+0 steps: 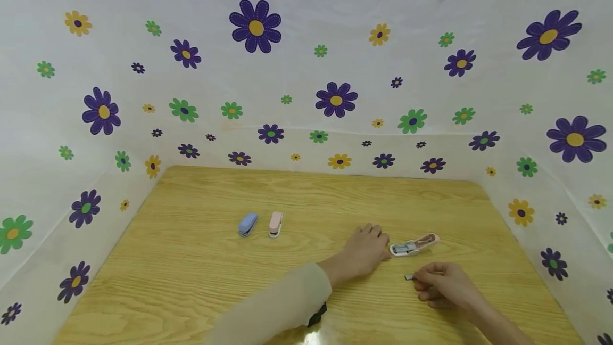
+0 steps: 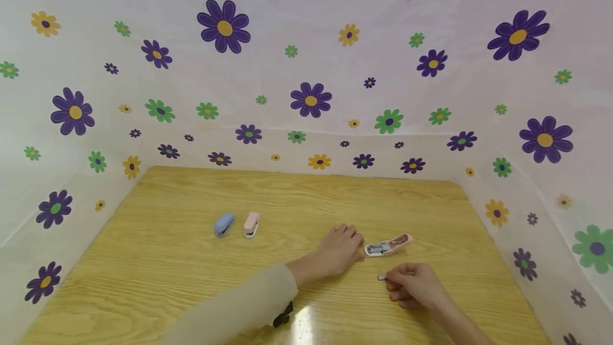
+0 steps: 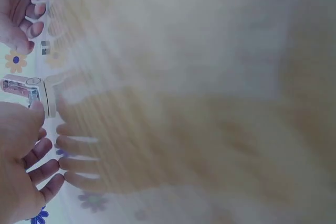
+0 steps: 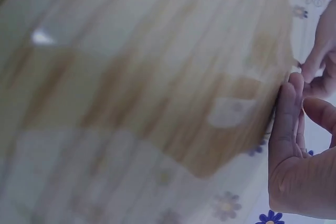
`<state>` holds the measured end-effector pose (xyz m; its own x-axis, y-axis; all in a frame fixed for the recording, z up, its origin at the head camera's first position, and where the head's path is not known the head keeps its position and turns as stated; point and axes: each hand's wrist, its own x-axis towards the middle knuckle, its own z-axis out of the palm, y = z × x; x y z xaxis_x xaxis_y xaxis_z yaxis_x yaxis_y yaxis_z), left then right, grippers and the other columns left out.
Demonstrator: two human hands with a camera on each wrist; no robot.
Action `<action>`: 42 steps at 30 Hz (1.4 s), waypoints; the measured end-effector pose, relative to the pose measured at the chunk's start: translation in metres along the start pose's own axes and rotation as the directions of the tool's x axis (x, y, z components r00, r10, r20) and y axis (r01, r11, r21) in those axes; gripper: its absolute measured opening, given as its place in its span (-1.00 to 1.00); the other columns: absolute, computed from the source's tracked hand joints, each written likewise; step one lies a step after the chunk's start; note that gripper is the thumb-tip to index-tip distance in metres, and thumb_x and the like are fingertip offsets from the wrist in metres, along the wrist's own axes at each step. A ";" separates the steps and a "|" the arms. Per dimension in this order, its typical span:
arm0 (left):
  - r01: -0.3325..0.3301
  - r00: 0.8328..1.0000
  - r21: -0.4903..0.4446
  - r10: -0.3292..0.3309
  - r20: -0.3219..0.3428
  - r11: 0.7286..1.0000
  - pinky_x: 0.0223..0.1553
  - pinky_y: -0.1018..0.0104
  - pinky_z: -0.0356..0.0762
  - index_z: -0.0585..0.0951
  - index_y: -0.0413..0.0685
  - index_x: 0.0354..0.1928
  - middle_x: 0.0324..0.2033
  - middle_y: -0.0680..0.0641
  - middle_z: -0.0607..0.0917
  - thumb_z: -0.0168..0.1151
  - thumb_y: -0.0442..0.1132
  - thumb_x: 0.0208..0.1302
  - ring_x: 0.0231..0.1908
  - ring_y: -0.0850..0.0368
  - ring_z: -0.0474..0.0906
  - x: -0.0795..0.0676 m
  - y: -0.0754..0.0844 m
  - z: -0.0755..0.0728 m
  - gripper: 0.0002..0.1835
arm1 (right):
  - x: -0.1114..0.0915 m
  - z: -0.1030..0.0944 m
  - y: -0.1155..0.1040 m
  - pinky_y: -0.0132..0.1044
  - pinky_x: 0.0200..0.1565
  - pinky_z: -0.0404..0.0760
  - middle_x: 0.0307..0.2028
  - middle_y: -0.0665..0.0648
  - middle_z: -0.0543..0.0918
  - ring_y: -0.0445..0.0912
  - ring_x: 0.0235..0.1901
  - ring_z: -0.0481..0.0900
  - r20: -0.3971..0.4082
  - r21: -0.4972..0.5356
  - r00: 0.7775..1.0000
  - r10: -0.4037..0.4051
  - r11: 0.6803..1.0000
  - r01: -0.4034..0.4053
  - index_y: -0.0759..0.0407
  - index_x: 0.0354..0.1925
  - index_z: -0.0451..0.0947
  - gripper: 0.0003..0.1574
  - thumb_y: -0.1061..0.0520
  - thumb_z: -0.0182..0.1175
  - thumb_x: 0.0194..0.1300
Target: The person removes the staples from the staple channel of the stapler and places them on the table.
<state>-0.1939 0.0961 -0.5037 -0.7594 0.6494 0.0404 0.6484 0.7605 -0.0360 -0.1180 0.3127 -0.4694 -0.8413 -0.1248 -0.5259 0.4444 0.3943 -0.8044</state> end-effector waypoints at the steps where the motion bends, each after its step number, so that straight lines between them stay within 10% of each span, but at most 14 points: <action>1: 0.000 1.000 -0.016 0.000 -0.006 1.000 0.04 0.33 0.48 0.48 0.26 0.14 0.01 0.17 0.52 -0.15 0.26 0.42 0.03 0.25 0.43 -0.003 -0.003 0.001 -0.55 | -0.001 0.001 -0.001 -0.29 -0.37 0.69 -0.35 0.01 0.74 -0.16 -0.41 0.73 -0.001 -0.002 1.000 -0.008 1.000 0.008 0.32 -0.03 0.50 -0.48 -0.11 0.20 0.34; 15: -0.062 0.998 -0.052 0.060 -0.033 0.997 -0.04 0.27 0.53 0.52 0.13 0.13 -0.02 0.08 0.60 -0.06 0.21 0.43 -0.02 0.16 0.52 -0.075 -0.061 -0.009 -0.55 | 0.001 0.024 -0.018 -0.20 -0.20 0.72 -0.22 0.13 0.72 -0.10 -0.29 0.70 0.018 -0.024 0.979 -0.203 0.979 0.203 0.48 0.10 0.42 -0.35 -0.05 0.22 0.34; 23: 0.018 0.989 -0.106 -0.033 -0.143 0.994 0.04 0.18 0.52 0.49 0.05 0.17 0.03 0.04 0.60 -0.03 0.13 0.45 0.06 0.09 0.51 -0.125 -0.106 -0.018 -0.56 | 0.010 0.046 -0.035 -0.30 -0.28 0.70 -0.19 0.31 0.64 -0.03 -0.31 0.69 0.048 -0.150 0.906 -0.420 0.894 0.422 0.37 -0.06 0.52 -0.54 -0.02 0.20 0.35; 32: 0.209 0.904 -0.108 -0.234 -0.358 0.972 -0.13 0.27 0.58 0.54 -0.08 0.03 -0.14 -0.04 0.64 0.08 0.05 0.42 -0.16 0.06 0.58 -0.160 -0.147 -0.032 -0.62 | 0.029 0.085 -0.065 -0.35 -0.41 0.61 -0.31 0.07 0.71 -0.10 -0.42 0.65 0.038 -0.305 0.804 -0.593 0.760 0.574 0.01 -0.22 0.61 -0.81 -0.06 0.26 0.31; 42: 0.344 0.865 -0.246 -0.408 -0.291 0.906 -0.09 0.13 0.62 0.55 -0.25 0.04 -0.12 -0.17 0.64 0.13 0.07 0.39 -0.12 -0.05 0.60 -0.172 -0.163 -0.030 -0.51 | 0.050 0.113 -0.082 -0.39 -0.31 0.61 -0.30 -0.13 0.69 -0.18 -0.32 0.64 0.117 -0.404 0.774 -0.622 0.682 0.610 -0.16 -0.23 0.59 -0.91 -0.08 0.24 0.32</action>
<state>-0.1671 -0.1395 -0.4747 -0.9059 0.2521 0.3403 0.3393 0.9129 0.2269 -0.1623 0.1709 -0.4610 -0.8917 -0.4485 0.0612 -0.3339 0.5604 -0.7579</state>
